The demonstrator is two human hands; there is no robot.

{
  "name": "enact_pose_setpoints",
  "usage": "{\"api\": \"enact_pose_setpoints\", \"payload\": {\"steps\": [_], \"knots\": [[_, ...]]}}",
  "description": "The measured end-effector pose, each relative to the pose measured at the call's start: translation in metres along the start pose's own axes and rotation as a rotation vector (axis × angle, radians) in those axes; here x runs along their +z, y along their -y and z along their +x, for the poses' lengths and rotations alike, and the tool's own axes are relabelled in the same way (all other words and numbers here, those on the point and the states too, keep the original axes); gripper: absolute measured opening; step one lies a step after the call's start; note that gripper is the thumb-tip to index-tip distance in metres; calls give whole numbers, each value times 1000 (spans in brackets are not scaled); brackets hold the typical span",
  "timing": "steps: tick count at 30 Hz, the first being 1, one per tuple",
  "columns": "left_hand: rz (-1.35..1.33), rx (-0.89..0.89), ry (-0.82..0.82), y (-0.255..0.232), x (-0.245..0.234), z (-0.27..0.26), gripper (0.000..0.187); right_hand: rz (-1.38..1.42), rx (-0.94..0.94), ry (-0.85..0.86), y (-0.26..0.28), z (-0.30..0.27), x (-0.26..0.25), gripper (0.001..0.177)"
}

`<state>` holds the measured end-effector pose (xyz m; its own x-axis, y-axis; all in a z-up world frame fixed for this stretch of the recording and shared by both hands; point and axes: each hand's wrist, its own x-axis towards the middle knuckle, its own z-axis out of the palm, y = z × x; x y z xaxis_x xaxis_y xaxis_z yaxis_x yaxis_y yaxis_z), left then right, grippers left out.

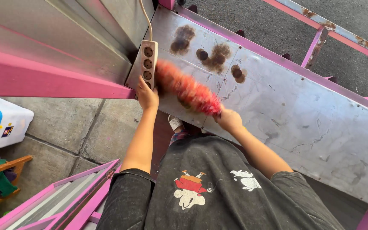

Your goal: Dusting and cleaning the interior surfaces and walls of a small metal kiosk stall.

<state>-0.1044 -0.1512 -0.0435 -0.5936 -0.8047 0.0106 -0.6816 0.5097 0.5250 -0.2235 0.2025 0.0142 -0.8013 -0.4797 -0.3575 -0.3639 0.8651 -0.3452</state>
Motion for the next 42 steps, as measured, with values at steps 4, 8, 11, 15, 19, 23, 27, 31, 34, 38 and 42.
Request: {"api": "enact_pose_setpoints", "payload": {"steps": [4,8,11,15,19,23,27,31,34,38,42], "knots": [[22,-26,41,0,-4,9,97,-76,176,-1,-26,-1,-4,51],[-47,-126,139,-5,-15,15,93,216,413,-411,-108,43,2,44],[-103,-48,90,-6,-17,10,92,114,316,-363,-79,24,-24,44],[-190,138,12,-13,-35,-40,88,-57,-7,-132,-24,-26,3,51],[-238,252,5,7,-31,-105,79,-98,-3,73,-29,-28,17,49],[-184,145,79,27,-27,-167,68,291,462,-244,-61,31,18,55],[-152,87,76,24,-18,-201,67,270,235,-261,-14,43,-36,59],[-259,39,288,-10,-28,-217,65,-35,35,43,-2,61,-32,53],[-313,2,334,-18,-27,-219,63,208,77,-91,-12,64,1,51],[-317,17,217,-2,-29,-225,59,56,-20,76,18,-22,-8,51],[-302,-48,144,27,-37,-234,59,-137,-302,136,-41,-80,42,56]]}}
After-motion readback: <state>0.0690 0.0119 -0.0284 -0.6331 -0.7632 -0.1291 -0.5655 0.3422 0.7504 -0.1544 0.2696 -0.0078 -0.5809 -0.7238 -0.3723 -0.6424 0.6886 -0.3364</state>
